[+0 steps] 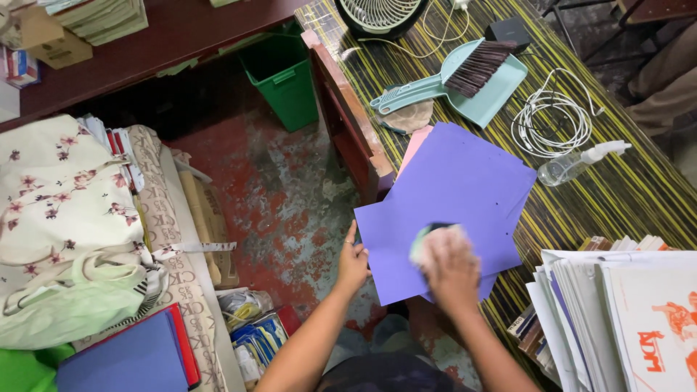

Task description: The person wipes the surface of purple paper sheets with a cloth and then stacks them on a pile. The person repeats this process for multiple sheets, moving them from a work surface to a stack on the floor.

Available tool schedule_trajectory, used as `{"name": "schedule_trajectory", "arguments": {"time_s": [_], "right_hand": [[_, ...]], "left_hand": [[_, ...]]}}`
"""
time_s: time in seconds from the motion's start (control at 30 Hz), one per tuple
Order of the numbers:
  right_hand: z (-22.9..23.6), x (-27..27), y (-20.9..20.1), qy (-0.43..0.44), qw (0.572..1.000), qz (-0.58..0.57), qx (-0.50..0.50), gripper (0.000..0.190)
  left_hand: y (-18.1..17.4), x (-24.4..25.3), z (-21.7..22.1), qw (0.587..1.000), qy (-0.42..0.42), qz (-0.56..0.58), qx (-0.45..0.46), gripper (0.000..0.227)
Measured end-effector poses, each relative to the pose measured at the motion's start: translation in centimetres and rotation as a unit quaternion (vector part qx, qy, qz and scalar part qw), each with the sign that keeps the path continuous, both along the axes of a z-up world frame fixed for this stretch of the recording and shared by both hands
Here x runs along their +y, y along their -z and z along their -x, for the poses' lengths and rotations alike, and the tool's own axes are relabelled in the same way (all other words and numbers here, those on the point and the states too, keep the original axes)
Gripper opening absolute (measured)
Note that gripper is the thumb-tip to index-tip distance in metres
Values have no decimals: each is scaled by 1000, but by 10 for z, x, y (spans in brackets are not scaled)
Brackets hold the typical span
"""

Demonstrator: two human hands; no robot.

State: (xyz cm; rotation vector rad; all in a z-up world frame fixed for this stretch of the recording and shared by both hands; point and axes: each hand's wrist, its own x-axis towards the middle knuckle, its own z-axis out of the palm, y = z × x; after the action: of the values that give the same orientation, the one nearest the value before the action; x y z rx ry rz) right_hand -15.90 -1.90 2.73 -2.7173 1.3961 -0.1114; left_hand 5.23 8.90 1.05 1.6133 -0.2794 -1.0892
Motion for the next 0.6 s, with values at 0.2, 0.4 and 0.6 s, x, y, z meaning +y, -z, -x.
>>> {"name": "schedule_trajectory", "arguments": {"time_s": [0.2,0.4,0.6], "right_hand": [[36,-82,43,185,980,-34,-64,62],[21,-100,39,208,974,-21,-92,60],[23,-115,73,187,974,31,-122,63]], "left_hand": [[28,18,-13,999,-18,34,13,62],[26,79,-49,999,-40,28,-14,54],[75,169,-81,991,-117,51,-29,48]]}}
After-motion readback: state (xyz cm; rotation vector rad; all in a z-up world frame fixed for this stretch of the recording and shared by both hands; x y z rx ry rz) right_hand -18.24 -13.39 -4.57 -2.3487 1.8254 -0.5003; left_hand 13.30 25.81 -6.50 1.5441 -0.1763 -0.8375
